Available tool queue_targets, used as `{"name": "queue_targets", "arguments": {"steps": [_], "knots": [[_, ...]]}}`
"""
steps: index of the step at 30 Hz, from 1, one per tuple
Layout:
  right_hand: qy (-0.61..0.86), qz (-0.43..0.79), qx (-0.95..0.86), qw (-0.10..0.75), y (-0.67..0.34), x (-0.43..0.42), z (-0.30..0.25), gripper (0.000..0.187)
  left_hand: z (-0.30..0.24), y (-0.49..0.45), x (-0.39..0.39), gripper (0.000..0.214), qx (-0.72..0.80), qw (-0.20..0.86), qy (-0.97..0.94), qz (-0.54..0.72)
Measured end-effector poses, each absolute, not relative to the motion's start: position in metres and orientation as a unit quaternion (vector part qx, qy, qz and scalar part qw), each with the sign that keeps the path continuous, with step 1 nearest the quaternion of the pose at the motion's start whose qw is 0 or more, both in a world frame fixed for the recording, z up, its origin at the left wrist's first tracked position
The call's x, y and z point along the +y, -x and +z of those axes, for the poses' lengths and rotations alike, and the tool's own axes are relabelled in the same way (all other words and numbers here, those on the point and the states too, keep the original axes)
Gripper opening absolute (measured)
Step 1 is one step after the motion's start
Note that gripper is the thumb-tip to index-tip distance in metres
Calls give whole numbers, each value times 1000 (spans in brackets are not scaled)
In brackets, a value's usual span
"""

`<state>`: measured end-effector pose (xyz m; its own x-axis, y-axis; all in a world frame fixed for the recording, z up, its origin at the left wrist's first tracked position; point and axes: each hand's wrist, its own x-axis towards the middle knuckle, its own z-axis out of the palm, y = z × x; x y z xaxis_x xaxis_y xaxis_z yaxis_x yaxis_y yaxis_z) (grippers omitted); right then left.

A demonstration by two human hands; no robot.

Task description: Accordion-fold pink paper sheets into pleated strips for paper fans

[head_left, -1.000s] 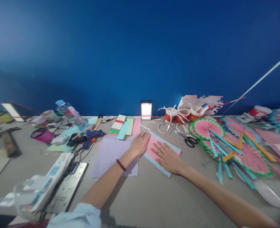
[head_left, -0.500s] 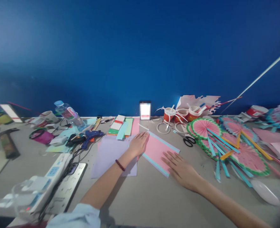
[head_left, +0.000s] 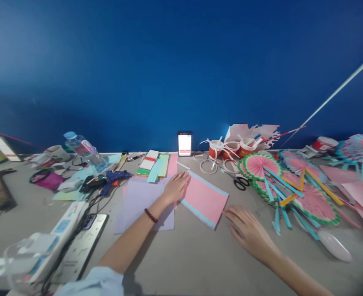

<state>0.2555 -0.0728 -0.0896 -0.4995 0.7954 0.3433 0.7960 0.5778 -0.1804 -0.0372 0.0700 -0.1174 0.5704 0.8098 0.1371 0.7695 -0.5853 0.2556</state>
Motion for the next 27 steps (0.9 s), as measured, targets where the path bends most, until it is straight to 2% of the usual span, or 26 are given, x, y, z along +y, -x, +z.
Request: {"name": "queue_targets", "arguments": {"steps": [7,13,19,23,25,27], "knots": [[387,-48,-897,207,-241,-41,-88,35,-108,39,66,47,448,129,-870,163],[357,-44,-902,238,-245,-25,-95,30,-102,40,64,42,449,184,-843,233],[398,36,-856,329,-246,-12,-71,29,-88,45,64,41,450,336,-753,342],[434,149,-805,376,-250,-1,-43,24,-67,57,69,58,398,461,-698,376],[474,174,-758,413,-253,7,-33,20,-55,64,71,65,367,485,-699,376],[503,206,-704,457,-254,15,-25,24,-43,70,71,69,370,492,-691,380]]}}
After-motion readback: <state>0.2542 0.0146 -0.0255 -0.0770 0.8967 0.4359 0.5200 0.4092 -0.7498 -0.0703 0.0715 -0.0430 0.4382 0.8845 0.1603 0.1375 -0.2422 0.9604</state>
